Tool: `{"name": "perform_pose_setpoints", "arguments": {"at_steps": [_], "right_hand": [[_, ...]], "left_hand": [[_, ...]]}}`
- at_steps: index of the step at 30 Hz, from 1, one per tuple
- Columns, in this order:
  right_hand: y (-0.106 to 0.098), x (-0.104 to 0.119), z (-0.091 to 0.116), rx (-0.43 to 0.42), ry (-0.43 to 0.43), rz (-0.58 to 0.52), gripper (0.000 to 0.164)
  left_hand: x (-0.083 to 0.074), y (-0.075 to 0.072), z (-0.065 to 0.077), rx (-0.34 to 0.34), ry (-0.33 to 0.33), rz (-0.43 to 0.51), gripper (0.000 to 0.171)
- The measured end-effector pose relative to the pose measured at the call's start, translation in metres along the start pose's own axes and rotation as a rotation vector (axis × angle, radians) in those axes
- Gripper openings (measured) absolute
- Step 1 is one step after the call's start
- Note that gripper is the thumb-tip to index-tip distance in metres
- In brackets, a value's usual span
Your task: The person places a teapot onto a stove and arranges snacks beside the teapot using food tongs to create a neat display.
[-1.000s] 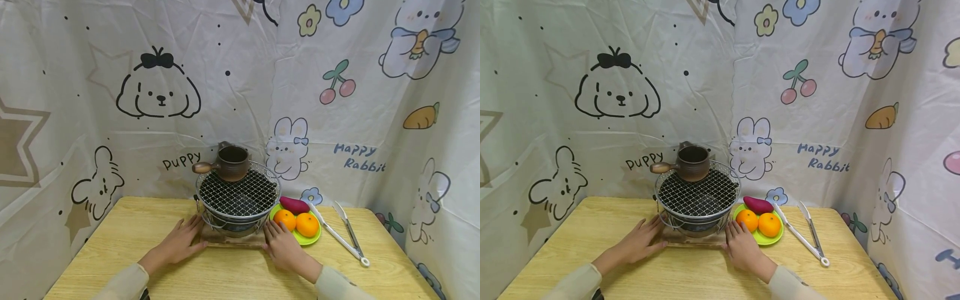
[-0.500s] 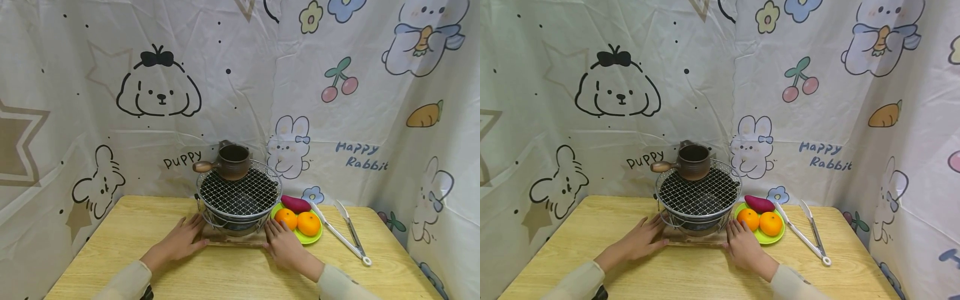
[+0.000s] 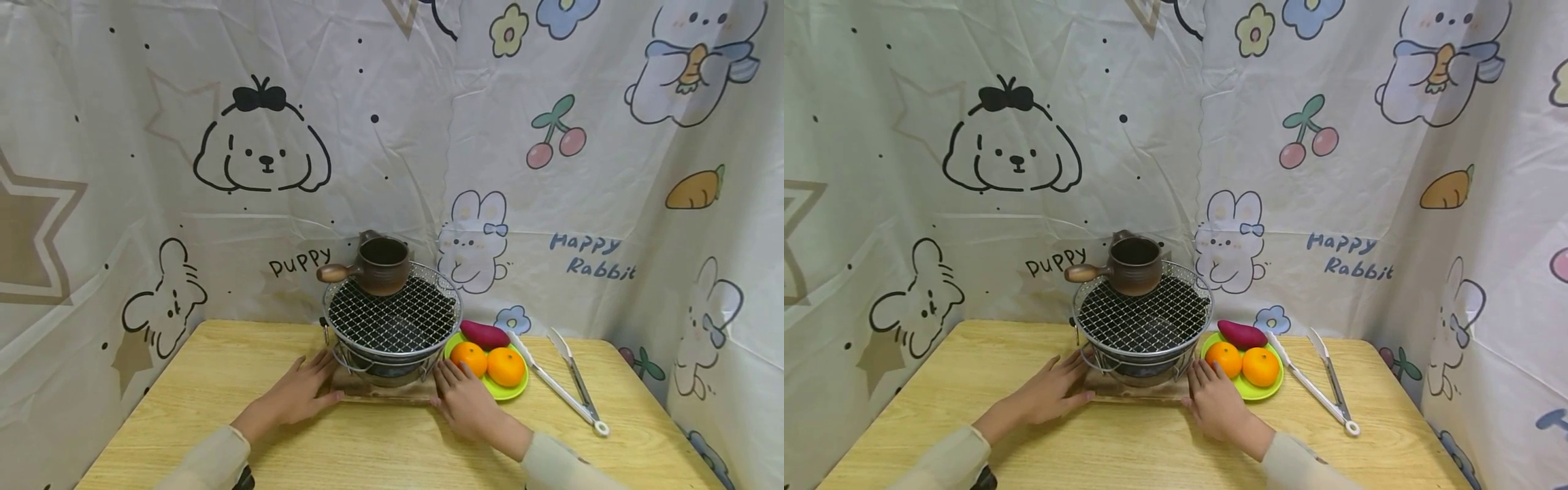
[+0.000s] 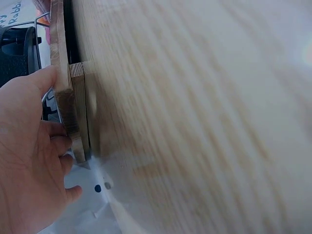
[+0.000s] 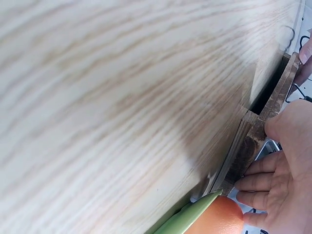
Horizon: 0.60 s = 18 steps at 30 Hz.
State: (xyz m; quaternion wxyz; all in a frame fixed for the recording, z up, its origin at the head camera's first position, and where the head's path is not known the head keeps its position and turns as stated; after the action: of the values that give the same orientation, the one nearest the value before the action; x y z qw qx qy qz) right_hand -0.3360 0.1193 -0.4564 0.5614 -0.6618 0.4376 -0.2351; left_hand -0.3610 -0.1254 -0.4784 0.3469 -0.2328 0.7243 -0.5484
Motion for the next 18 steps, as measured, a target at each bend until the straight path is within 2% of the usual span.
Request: {"name": "perform_pose_setpoints", "arguments": {"at_steps": [11, 18], "right_hand": [[0.0029, -0.0044, 0.0004, 0.002, 0.006, -0.042, 0.054], [0.0010, -0.0040, 0.0001, 0.003, 0.007, -0.038, 0.055]], "left_hand": [[-0.0002, 0.0007, -0.0020, 0.017, -0.010, -0.008, 0.078], [0.0027, 0.0009, -0.0011, 0.029, -0.023, 0.018, 0.079]]}}
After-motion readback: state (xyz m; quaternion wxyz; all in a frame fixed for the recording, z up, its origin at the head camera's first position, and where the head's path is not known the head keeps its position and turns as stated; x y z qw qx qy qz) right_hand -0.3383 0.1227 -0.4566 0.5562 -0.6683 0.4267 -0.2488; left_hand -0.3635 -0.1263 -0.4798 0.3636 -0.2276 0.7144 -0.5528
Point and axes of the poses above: each hand's wrist, its own z-axis away from the middle knuckle, its own y-axis out of the palm, x = y × z, the point moved 10 cm from there along -z, towards the middle knuckle, and after that the axes turned 9 degrees about y, right-handed, at the moved point
